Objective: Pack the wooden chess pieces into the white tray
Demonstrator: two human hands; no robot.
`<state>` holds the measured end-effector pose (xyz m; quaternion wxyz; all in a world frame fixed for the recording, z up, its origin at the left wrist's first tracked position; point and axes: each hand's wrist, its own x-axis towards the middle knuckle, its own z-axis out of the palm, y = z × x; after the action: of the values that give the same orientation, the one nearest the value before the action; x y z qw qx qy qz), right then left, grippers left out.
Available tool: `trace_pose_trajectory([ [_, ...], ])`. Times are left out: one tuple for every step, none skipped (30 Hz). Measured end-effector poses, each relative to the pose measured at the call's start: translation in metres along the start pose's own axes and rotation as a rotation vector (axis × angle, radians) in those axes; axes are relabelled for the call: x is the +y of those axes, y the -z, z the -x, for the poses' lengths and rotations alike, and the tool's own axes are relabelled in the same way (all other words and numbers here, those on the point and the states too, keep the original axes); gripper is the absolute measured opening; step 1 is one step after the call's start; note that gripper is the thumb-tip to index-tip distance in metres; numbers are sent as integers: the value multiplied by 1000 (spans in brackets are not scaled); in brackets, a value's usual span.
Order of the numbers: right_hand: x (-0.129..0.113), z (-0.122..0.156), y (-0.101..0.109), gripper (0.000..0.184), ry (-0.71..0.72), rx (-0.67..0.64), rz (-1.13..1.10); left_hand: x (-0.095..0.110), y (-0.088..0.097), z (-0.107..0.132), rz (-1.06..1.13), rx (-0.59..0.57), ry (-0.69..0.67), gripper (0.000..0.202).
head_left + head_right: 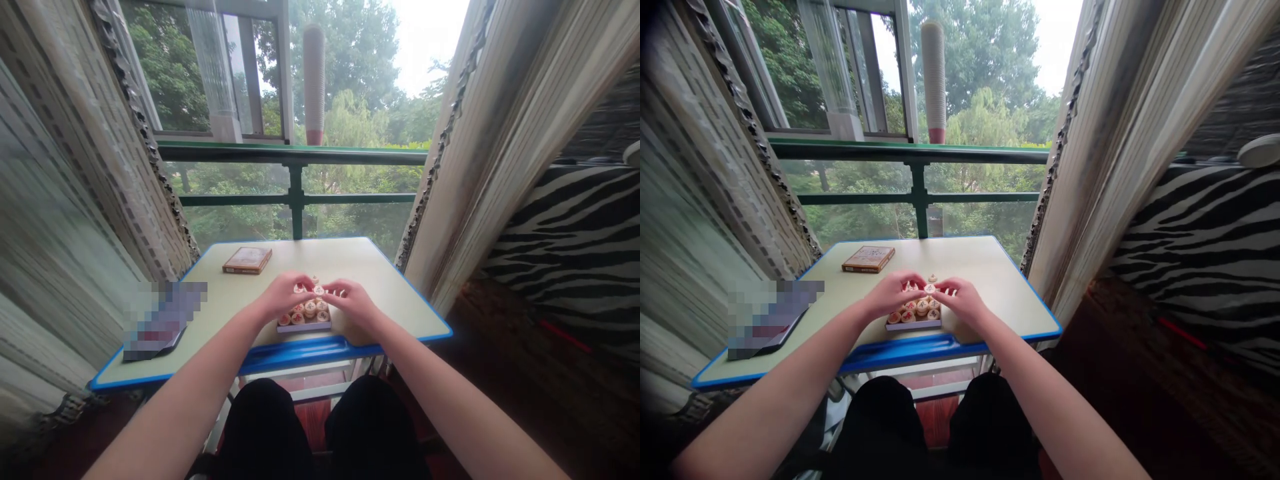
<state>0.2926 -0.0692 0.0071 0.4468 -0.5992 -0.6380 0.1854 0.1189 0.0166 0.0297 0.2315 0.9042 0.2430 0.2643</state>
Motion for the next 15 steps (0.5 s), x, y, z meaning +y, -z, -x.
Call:
trace_pose_trajectory([
  [0,4,-1,24,19,-4,5,1,-3,5,-15,17,-10,22],
  [-1,8,-1,23,39,-4,8,2,-6,11,-28,41,-21,22],
  [-2,11,-3,22,60,1,13,3,-8,17,-40,67,-33,22],
  [-2,15,-4,20,82,9,21,3,-11,23,-52,94,-47,21],
  [-3,18,-6,19,108,18,38,3,-14,30,-68,123,-68,21],
  [-4,22,-8,18,137,29,61,3,-16,36,-87,152,-92,21],
  [-4,24,-9,17,170,40,88,3,-19,41,-108,183,-120,20],
  [-4,27,-11,16,204,51,115,3,-22,46,-130,215,-148,19],
  [-4,28,-12,16,235,60,141,2,-24,50,-151,245,-171,18],
  [-4,30,-13,16,259,67,162,2,-27,54,-172,271,-190,16],
  [-4,30,-14,15,276,73,178,1,-29,56,-193,290,-204,15],
  [-3,30,-14,15,285,77,190,0,-31,58,-212,304,-213,13],
  [-3,30,-14,14,289,78,202,-1,-32,59,-229,313,-221,13],
  [-2,30,-15,14,292,78,213,-2,-33,59,-241,318,-226,12],
  [-2,30,-15,14,295,78,222,-2,-33,59,-249,322,-231,12],
])
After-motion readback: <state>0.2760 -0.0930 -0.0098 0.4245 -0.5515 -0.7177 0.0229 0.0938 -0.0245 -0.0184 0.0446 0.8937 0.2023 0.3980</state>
